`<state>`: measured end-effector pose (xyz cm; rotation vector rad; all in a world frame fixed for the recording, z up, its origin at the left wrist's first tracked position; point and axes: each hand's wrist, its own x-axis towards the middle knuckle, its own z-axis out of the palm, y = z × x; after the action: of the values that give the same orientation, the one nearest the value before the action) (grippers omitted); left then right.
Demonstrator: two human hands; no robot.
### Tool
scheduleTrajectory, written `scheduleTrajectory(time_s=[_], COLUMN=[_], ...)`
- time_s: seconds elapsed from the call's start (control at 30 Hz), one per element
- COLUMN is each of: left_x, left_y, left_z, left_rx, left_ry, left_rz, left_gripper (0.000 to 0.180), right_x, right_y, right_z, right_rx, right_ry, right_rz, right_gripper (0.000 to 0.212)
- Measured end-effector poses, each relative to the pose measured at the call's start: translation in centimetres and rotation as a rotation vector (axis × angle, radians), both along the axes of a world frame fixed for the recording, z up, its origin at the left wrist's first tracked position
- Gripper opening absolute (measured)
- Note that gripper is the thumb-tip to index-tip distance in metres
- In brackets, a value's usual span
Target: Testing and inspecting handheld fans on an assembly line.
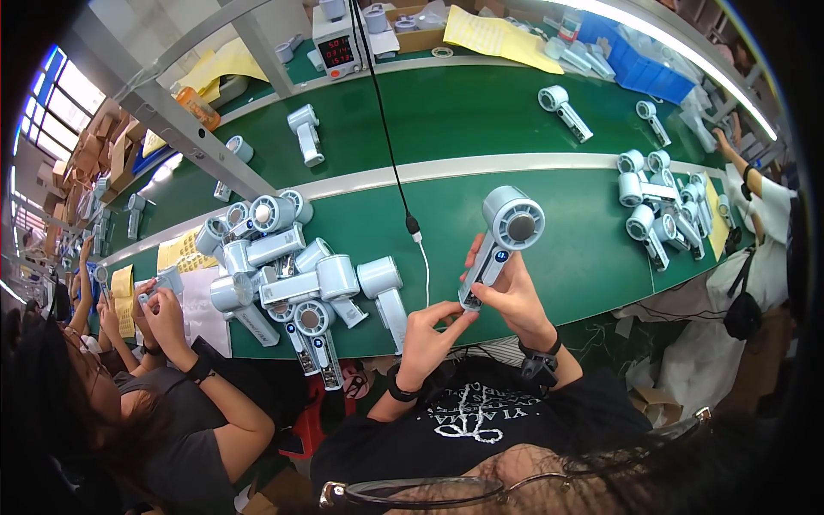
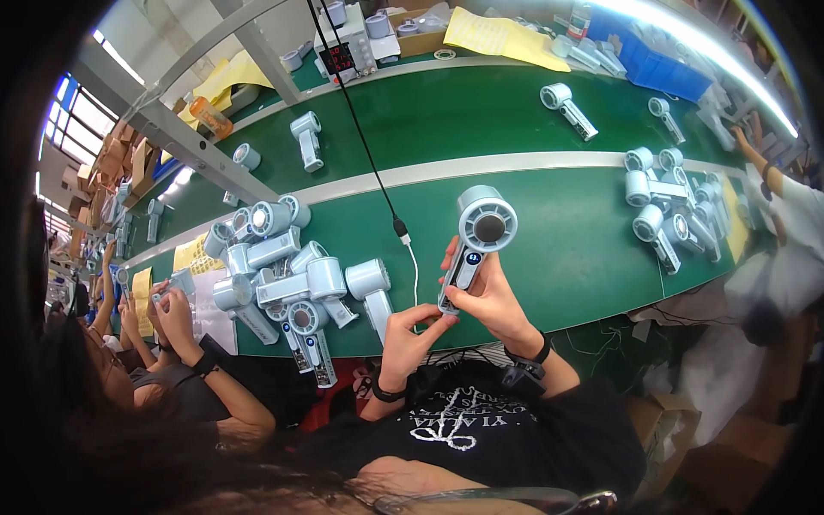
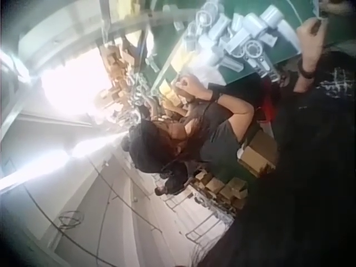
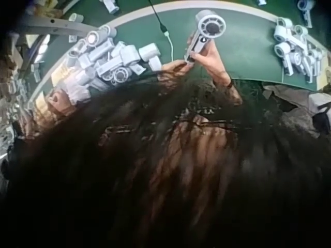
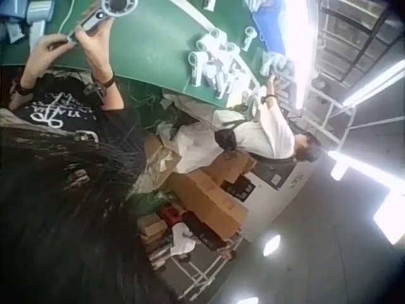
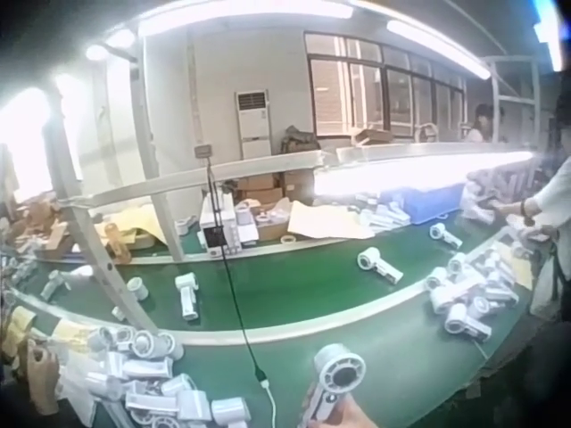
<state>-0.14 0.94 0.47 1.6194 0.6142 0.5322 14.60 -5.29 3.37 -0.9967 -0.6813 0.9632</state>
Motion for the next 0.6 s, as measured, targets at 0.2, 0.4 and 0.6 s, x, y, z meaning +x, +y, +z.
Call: scheduleTrajectory(time_s=[0.2,0.4,0.6], left_x=[-0.3,-0.3,0.1], left_y=[0.1,0.0,-0.8], left_z=[0.2,0.2,0.0], left_rx=[0.034,0.032,0.039], left_ry=[0.005,-0.050,-0.120], left_rz=[-0.014,0.011,0.044], left_gripper=[0.017,0.014,0.010], right_x=[-0.2,-0.6,-1.6], right_y=[0.0,0.2,0.6], right_z=[0.1,0.1,0.5], right_rx=[-0.015,0.000,0.029], right_ry=[-0.014,-0.029,-0.091], right_rz=[0.002,-0.025,-0.081], right_gripper=[0.065,0.063,0.057])
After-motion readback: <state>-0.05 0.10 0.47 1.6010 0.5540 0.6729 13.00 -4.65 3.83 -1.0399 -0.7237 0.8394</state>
